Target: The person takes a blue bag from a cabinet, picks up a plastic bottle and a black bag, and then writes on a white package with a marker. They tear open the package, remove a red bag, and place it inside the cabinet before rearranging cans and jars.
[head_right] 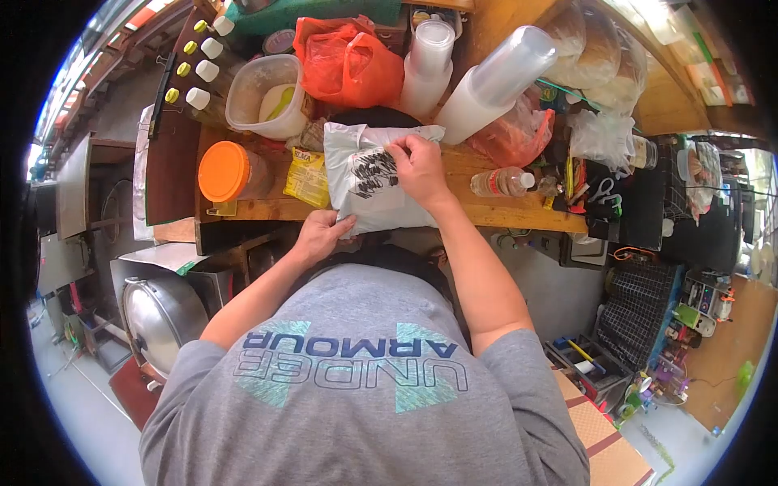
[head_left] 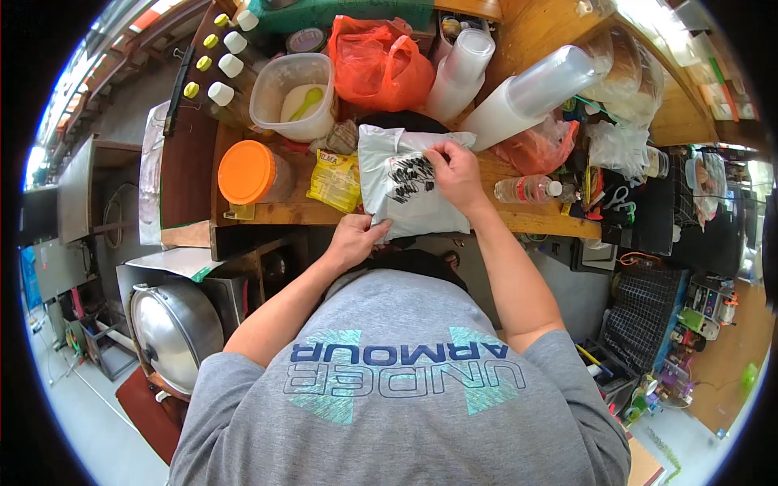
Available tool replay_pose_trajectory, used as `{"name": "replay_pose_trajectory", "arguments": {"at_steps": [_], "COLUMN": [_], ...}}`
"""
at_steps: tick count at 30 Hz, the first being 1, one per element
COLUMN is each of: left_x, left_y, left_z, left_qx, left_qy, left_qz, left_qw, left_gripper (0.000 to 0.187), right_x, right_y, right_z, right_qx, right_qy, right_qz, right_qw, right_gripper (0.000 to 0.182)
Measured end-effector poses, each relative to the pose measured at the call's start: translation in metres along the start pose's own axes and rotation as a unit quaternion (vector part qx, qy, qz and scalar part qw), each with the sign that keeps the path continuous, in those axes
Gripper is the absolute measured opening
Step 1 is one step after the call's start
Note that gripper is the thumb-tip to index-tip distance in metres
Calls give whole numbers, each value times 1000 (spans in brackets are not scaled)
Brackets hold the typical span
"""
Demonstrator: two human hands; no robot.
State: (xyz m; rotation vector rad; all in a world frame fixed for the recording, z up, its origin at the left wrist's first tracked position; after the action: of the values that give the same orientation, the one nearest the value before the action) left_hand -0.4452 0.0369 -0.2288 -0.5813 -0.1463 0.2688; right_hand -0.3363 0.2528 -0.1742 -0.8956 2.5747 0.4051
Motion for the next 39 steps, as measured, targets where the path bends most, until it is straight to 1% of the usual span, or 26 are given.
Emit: {"name": "replay_pose_trajectory", "arguments": {"at_steps": [1,2,3,4,5,6,8,9,11,12,14,18,20,22,29,31,39], "left_x": [1,-1,-3,-3,-2,-4,-3,1,14,20,33,56,65,73,92,97,114], "left_y": [-7,-15,-25,-36,-50,-61,-81,-91,-110,-116,-127,-137,-141,-145,-146,-145,-143], "left_z": [10,19,33,48,73,88,111,122,144,149,159,161,160,162,161,162,167], "left_qx": [22,24,37,50,67,91,114,119,165,169,195,223,228,227,219,224,238], "left_qy": [-11,-9,-48,-86,-93,-85,-145,-139,-261,-255,-292,-301,-293,-292,-257,-242,-206], "left_qz": [-12,-11,-24,-38,-36,-52,-78,-77,-135,-136,-167,-194,-196,-197,-222,-230,-249], "left_qw": [1000,1000,998,994,993,991,980,980,942,942,921,906,908,908,915,916,916], "left_gripper": [27,27,26,26,24,24,22,22,22,22,21,20,19,18,18,18,17], "right_x": [-6,-13,-21,-29,-37,-47,-65,-75,-92,-101,-118,-144,-154,-161,-182,-187,-203], "right_y": [-4,-7,-9,-10,-11,-11,-10,-10,-10,-11,-17,-33,-44,-54,-78,-83,-97], "right_z": [-5,-12,-25,-36,-49,-65,-99,-115,-137,-148,-170,-180,-182,-181,-170,-167,-159], "right_qx": [22,43,41,59,77,73,56,39,33,32,24,8,8,37,48,36,49], "right_qy": [47,93,94,122,150,152,164,143,137,127,110,134,139,142,164,155,152], "right_qz": [10,19,21,11,2,4,-2,3,-7,-19,-13,-19,-21,-43,-28,-9,7], "right_qw": [999,995,994,991,986,986,985,989,990,991,994,991,990,988,985,987,987], "right_gripper": [15,16,16,18,21,21,22,24,25,26,26,25,24,21,20,24,25]}}
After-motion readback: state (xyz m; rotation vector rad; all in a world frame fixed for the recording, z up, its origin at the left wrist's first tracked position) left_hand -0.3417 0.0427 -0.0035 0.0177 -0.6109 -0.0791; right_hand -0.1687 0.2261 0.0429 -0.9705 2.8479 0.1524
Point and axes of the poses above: each hand's wrist, its own y-axis towards the middle knuckle, its own x-axis out of the palm, z = x × y, the point moved 5 cm from there along y, towards the middle knuckle, and after that the axes turned 2 degrees about -x, right-handed, at the moved point
